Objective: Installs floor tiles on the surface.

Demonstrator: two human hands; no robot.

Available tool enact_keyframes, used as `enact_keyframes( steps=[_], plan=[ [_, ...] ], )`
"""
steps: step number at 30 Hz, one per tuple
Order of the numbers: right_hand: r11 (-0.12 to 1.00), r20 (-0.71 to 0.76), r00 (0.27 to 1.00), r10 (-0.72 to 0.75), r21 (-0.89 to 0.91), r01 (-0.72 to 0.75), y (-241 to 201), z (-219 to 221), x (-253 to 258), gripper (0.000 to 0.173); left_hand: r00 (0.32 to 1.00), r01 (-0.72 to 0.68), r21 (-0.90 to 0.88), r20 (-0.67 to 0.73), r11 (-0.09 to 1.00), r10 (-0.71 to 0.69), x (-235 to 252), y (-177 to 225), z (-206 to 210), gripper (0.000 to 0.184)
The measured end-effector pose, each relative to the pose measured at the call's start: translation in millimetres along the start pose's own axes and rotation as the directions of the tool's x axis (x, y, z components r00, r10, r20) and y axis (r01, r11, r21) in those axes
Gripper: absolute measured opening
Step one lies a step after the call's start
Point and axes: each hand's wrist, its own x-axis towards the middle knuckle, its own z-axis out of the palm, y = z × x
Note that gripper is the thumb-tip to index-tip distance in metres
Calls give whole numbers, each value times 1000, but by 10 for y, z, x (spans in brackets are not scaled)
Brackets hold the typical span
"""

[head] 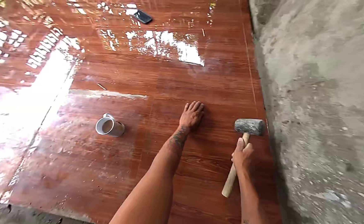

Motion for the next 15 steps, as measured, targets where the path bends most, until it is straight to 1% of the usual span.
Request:
enact_keyframes(
  steps=[1, 3, 5, 7, 9, 11, 13, 15],
  plan=[
    [999, -7, 1000, -18, -36, 17, -21, 57, -44, 52, 1000, 1, 0, -3, 1000, -1, -8, -11, 1, 49],
    [996, 42, 999, -22, -83, 26, -101, 52, -60, 51, 1000, -12, 6, -2, 1000, 12, -17, -17, 28, 48],
    [996, 62, 997, -40, -78, 45, -160, 53, -39, 52, 1000, -9, 25, 18, 1000, 9, 5, -26, 52, 49],
    [993, 24, 997, -73, -93, 75, -210, 125, -110, 52, 999, -5, 27, 32, 1000, 5, 39, -37, 61, 50],
    [988, 58, 995, -77, -127, 84, -237, 173, -135, 52, 999, -2, 22, 38, 1000, 1, 24, -37, 65, 50],
    [989, 97, 992, -75, -121, 87, -302, 145, -100, 52, 999, 1, 19, 34, 1000, -2, 11, -29, 68, 50],
    [986, 46, 992, -120, -109, 125, -348, 200, -144, 51, 999, 1, 14, 34, 1000, -2, 43, -21, 76, 50],
    [977, 64, 989, -136, -155, 144, -363, 270, -200, 51, 999, 4, 17, 38, 1000, -4, 26, -31, 81, 50]
  ],
)
